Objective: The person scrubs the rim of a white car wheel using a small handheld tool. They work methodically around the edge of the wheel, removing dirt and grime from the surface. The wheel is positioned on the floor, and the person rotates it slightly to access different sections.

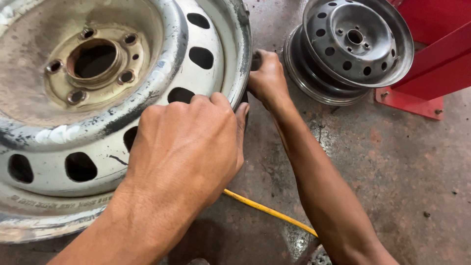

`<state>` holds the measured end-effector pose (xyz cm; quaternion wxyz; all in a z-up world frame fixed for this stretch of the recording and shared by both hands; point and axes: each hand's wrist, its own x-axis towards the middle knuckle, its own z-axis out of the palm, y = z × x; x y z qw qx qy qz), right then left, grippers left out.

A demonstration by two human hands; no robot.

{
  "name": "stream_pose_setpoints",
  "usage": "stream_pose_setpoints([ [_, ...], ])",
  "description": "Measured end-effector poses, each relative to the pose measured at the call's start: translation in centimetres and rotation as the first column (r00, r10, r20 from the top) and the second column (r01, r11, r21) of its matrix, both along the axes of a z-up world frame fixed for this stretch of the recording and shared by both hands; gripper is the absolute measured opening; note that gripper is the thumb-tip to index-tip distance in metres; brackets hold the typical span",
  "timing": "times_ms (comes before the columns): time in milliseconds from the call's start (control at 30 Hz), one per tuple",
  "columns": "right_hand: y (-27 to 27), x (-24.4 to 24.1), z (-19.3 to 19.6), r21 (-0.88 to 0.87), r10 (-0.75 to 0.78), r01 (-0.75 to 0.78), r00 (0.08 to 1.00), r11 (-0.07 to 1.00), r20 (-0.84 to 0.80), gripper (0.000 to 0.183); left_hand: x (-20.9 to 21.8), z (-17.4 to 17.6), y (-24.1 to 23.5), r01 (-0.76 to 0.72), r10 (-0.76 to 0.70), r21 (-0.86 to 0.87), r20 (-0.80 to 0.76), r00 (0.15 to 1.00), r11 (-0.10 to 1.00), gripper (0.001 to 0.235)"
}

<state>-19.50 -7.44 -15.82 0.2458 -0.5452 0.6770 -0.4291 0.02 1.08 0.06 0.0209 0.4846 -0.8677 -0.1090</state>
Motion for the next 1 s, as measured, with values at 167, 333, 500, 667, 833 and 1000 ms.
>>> stream_pose_setpoints([
  [167,7.4,3.0,-1.4,-0.063,-0.145,0.171,0.943,0.983,0.3,0.012,0.3,-0.2,-0.4,0.047,-0.047,-0.052,-0.001,0.999,0.998,0.038],
  [333,2.8,1.9,-2.7,-0.215,-0.051,0.124,0.947,0.969,0.316,0.012,0.4,-0.7,0.1,0.021,-0.022,-0.071,-0.006,1.0,0.997,0.043],
  [500,8.1,3.6,-2.9,-0.109,-0.156,0.197,0.941,0.974,0.301,0.018,0.0,0.3,-0.4,0.052,-0.057,-0.133,-0.032,0.998,0.99,0.032],
  [667,2.1,0.1,-3.9,-0.069,-0.091,0.13,0.91,0.989,0.404,0.012,-0.2,-0.1,-0.1,0.017,-0.022,0.056,0.093,0.995,0.998,0.04],
  [833,6.4,2.1,-4.4,0.029,-0.161,0.189,0.731,0.981,0.663,0.019,0.0,-0.1,-0.1,0.035,-0.052,-0.197,-0.082,0.995,0.98,0.035],
  [1000,2.2,0.5,-4.2,0.231,-0.28,0.18,0.792,0.956,0.542,0.023,-0.1,-0.6,0.2,-0.004,0.005,-0.008,0.031,1.0,1.0,0.041],
])
